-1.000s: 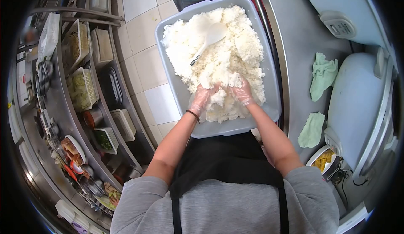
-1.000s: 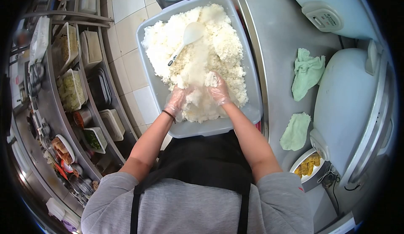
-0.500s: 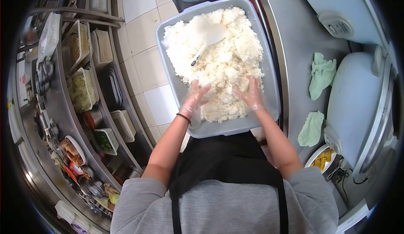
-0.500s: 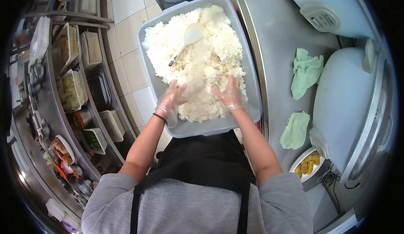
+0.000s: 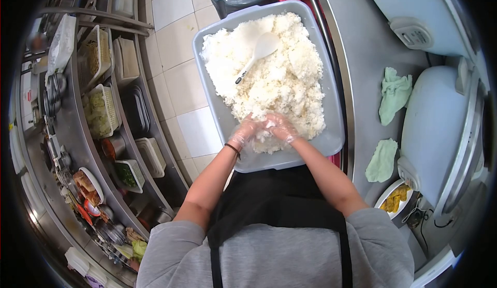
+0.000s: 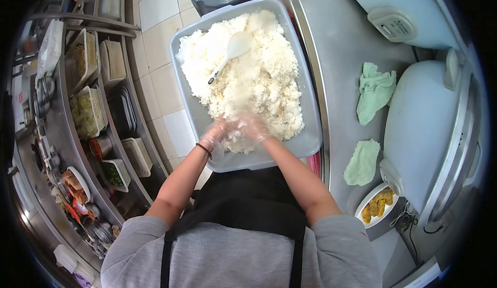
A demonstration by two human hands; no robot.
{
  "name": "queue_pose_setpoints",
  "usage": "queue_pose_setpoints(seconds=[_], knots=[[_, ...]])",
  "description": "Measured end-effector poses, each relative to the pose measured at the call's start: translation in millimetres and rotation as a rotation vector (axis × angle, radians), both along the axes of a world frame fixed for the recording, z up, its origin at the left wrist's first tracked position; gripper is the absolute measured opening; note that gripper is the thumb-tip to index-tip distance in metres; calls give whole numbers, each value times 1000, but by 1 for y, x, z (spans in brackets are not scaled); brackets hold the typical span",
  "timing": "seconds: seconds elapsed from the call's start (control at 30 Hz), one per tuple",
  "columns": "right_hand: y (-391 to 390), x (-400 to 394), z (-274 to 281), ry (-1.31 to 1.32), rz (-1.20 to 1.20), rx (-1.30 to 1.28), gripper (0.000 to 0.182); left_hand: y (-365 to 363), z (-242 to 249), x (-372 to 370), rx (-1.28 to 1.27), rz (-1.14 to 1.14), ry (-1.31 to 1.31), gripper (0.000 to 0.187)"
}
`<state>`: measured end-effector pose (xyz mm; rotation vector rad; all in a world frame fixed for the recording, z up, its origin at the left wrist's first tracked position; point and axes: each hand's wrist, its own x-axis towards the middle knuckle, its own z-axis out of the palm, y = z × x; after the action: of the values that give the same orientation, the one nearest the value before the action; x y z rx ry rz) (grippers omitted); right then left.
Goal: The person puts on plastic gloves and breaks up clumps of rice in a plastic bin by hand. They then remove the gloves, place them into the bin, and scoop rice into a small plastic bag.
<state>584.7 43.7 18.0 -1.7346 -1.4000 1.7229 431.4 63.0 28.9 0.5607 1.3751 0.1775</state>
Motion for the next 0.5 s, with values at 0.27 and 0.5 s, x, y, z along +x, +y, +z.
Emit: queue_pose_setpoints(seconds=[0.27,0.5], knots=[[22,18,16,-9,-233,120,42,6,-2,2,450,-4,-1,36],[56,43,12,-329,-204,-90,78,6,34,26,505,-39,172,49]])
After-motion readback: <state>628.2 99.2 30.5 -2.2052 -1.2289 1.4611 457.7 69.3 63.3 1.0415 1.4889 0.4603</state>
